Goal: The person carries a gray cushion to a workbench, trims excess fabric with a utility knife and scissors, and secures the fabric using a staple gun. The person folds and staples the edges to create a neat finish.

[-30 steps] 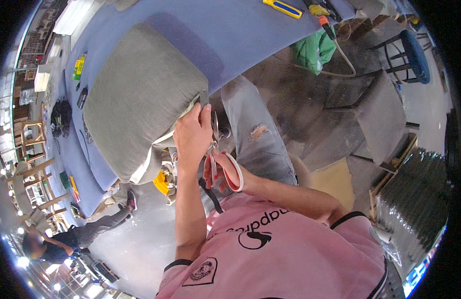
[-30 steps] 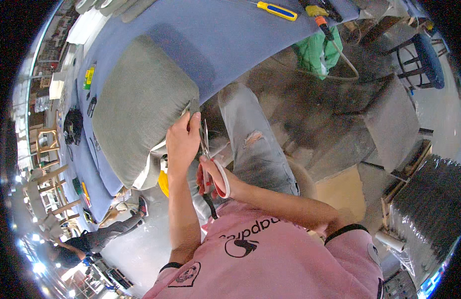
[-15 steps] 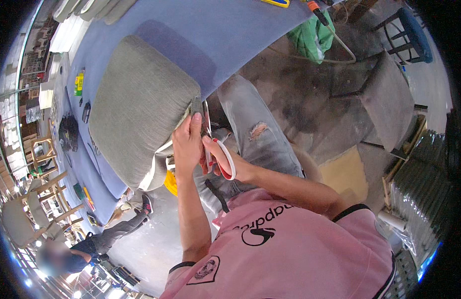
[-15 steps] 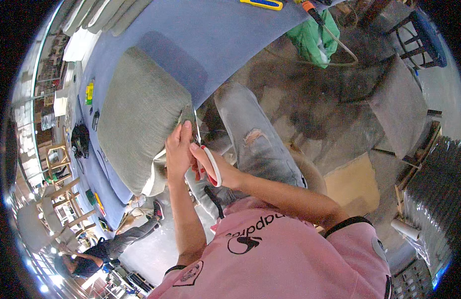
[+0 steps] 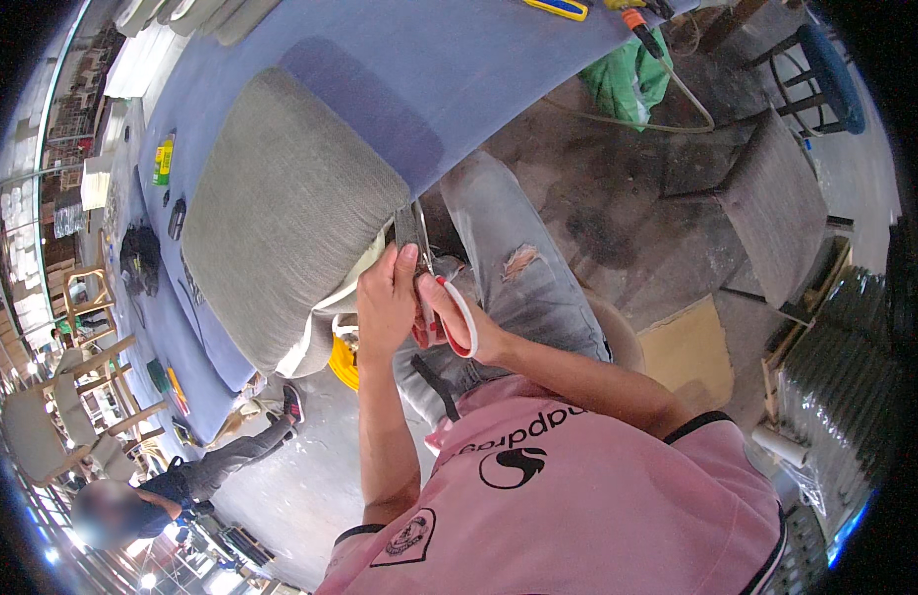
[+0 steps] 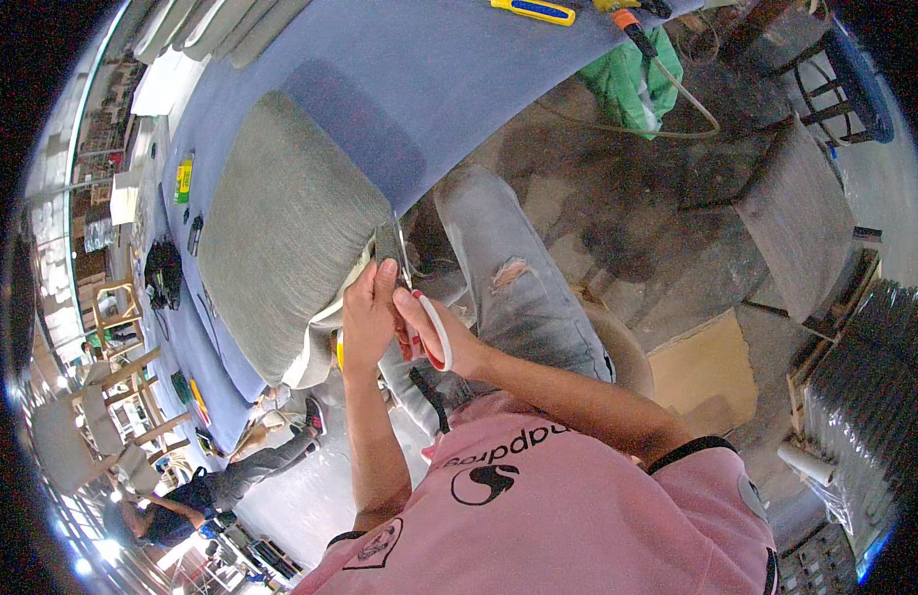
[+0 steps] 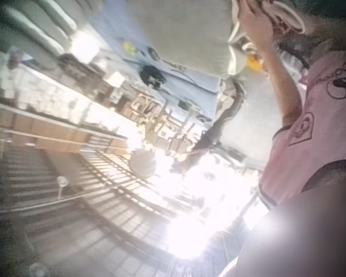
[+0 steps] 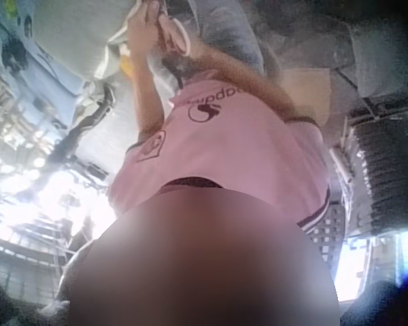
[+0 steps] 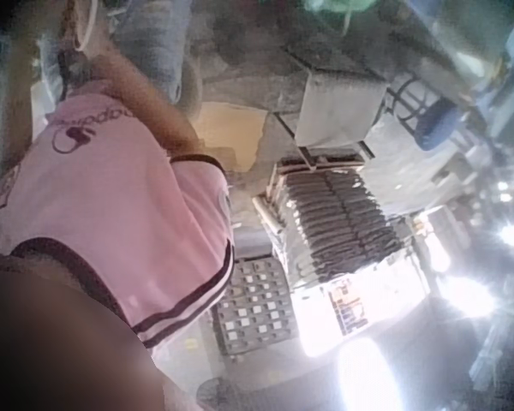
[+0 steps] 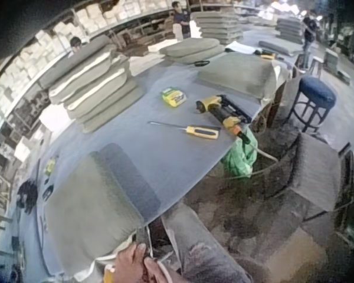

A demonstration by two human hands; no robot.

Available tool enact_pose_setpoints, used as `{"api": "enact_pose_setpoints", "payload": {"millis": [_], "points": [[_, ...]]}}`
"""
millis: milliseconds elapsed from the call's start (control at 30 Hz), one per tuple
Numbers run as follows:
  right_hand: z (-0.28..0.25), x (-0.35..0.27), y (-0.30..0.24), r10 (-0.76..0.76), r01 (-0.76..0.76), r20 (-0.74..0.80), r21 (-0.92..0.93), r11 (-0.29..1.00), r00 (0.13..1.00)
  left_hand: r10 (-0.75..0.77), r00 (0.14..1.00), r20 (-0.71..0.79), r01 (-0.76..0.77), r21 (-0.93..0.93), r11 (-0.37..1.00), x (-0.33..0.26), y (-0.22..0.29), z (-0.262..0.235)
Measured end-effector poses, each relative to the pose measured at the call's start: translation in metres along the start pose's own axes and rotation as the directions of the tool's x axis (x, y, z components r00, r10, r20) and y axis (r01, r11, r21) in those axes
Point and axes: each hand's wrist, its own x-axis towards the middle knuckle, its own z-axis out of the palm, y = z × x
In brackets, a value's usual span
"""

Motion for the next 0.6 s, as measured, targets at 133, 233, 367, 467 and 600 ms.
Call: {"api": "enact_pose_setpoints", "payload": {"millis": [133, 233, 367, 467, 600], "points": [[-0.005, -0.001, 0.005, 0.013, -0.015, -0.020, -0.060, 0.998, 1.000, -0.025, 1.000, 0.010, 0.025, -0.007, 1.000, -0.004, -0.005, 0.001], [-0.012, -0.002, 0.010, 0.035, -0.037, -0.022, -0.087, 0.996, 0.999, -0.061, 0.998, 0.012, 0.061, 0.003, 0.998, -0.007, -0.007, 0.002], [-0.025, -0.020, 0.004, 0.176, -0.170, 0.018, -0.164, 0.972, 0.984, 0.027, 0.998, -0.049, -0.027, 0.004, 1.000, -0.026, -0.003, -0.002], [-0.042, -0.054, -0.031, 0.212, -0.213, -0.073, -0.587, 0.781, 0.975, 0.005, 1.000, -0.011, -0.005, 0.040, 0.999, -0.057, -0.007, -0.016], [-0.057, -0.067, -0.072, 0.180, 0.033, 0.088, -0.956, 0.290, 0.980, -0.133, 0.990, 0.051, 0.136, -0.045, 0.990, -0.112, -0.026, -0.032]]}}
